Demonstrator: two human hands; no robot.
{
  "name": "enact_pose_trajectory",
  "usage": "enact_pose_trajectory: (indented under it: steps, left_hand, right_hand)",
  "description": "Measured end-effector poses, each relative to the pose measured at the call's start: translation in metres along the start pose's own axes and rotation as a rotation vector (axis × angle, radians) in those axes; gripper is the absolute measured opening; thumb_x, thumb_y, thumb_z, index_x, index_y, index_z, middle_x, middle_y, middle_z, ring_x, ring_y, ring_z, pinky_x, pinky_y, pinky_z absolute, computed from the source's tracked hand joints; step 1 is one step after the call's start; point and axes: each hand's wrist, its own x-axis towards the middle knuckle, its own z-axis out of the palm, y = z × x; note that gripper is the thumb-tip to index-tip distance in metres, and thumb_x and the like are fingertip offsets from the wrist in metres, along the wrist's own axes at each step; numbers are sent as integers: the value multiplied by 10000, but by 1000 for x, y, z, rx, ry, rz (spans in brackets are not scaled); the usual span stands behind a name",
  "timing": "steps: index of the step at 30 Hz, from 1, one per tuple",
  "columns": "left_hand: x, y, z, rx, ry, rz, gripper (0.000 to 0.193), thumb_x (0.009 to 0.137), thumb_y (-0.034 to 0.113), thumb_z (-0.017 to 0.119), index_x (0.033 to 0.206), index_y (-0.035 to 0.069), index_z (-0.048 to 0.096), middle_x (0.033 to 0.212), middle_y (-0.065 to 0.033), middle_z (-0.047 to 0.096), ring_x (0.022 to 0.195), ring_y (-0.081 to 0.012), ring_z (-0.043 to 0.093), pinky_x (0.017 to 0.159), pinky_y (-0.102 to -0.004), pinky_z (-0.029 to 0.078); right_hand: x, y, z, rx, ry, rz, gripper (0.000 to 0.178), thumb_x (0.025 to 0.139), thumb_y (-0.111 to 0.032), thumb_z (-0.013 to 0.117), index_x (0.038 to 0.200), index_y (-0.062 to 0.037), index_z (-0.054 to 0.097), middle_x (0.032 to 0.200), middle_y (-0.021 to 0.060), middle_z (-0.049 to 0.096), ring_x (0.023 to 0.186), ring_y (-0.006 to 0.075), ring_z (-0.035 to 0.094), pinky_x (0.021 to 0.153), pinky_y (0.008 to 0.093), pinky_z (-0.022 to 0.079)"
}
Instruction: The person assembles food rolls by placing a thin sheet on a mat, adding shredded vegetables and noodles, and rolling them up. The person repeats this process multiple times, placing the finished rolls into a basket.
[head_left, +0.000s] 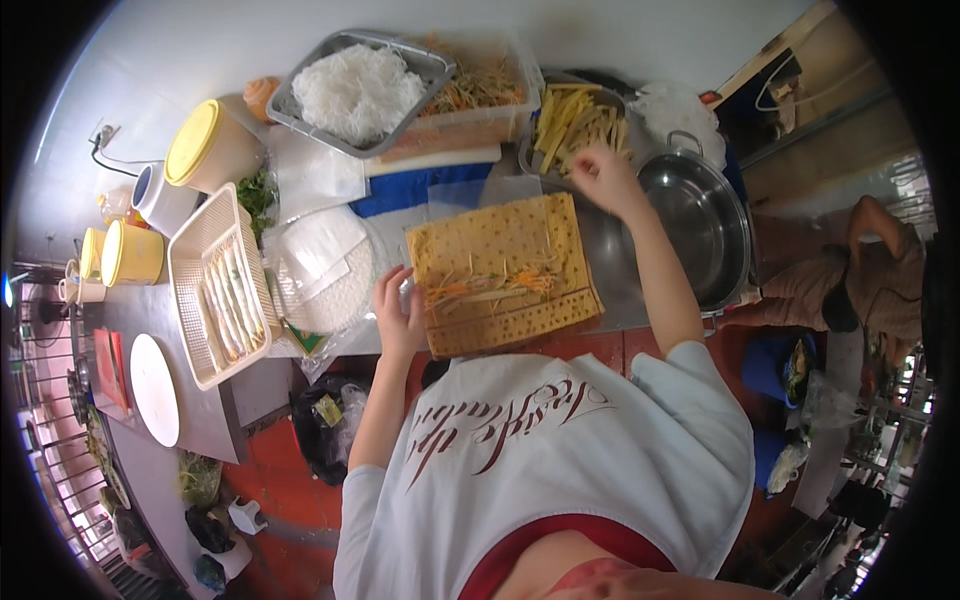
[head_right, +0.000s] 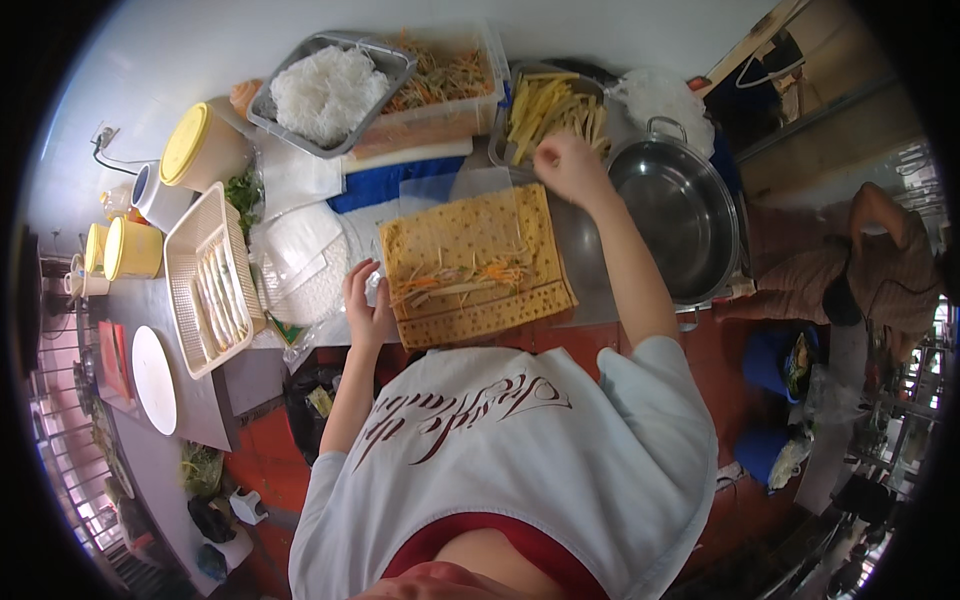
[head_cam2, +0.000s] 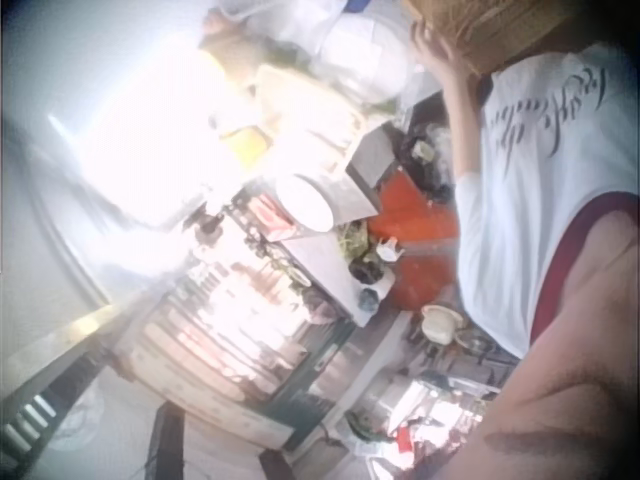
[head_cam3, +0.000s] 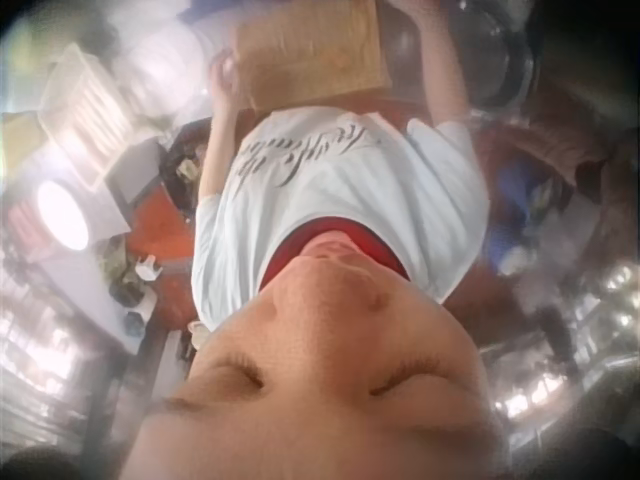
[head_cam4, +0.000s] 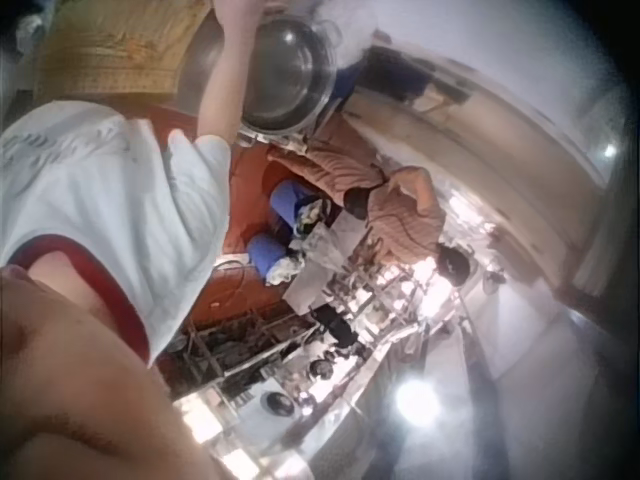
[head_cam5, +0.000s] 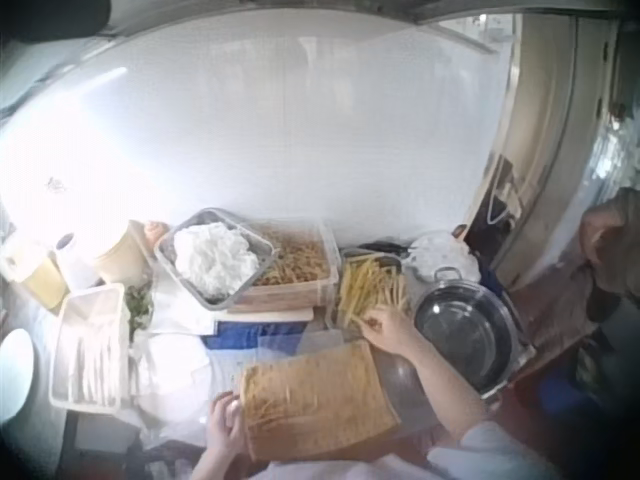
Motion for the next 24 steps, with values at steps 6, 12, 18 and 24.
enact_pose_trajectory:
  steps: [6, 12, 18, 24]
  left_hand:
    - [-30, -14, -12, 225, 12, 50, 222, 863, 90, 581, 1078, 36, 571, 1151, -160, 551, 1084, -333, 501, 928, -414, 379]
    - [-35, -21, 0, 387, 127, 68, 275, 818, 110, 613, 1082, 45, 565, 1119, -149, 559, 1039, -342, 510, 939, -439, 345]
    - [-31, -19, -1, 386, 105, 54, 231, 859, 144, 600, 1060, 43, 551, 1098, -155, 563, 1018, -344, 509, 911, -428, 360]
    - [-30, -17, 0, 403, 89, 59, 242, 805, 97, 619, 1033, 41, 559, 1084, -147, 566, 1015, -336, 518, 893, -430, 374]
  right_hand:
    - [-110, -28, 55, 108, -553, -206, 146, 777, -154, 643, 850, -28, 647, 843, 105, 619, 841, 259, 601, 735, 367, 470]
    - [-93, -51, 41, 57, -468, -167, 124, 806, -173, 627, 859, -60, 627, 874, 90, 590, 936, 268, 556, 834, 379, 432]
    - [63, 21, 17, -72, -123, 57, 267, 786, -205, 636, 998, -44, 657, 946, 143, 643, 887, 316, 623, 792, 388, 487]
    - [188, 117, 77, -114, -44, 446, 363, 720, -294, 688, 819, 54, 654, 781, 173, 660, 695, 288, 630, 643, 357, 481]
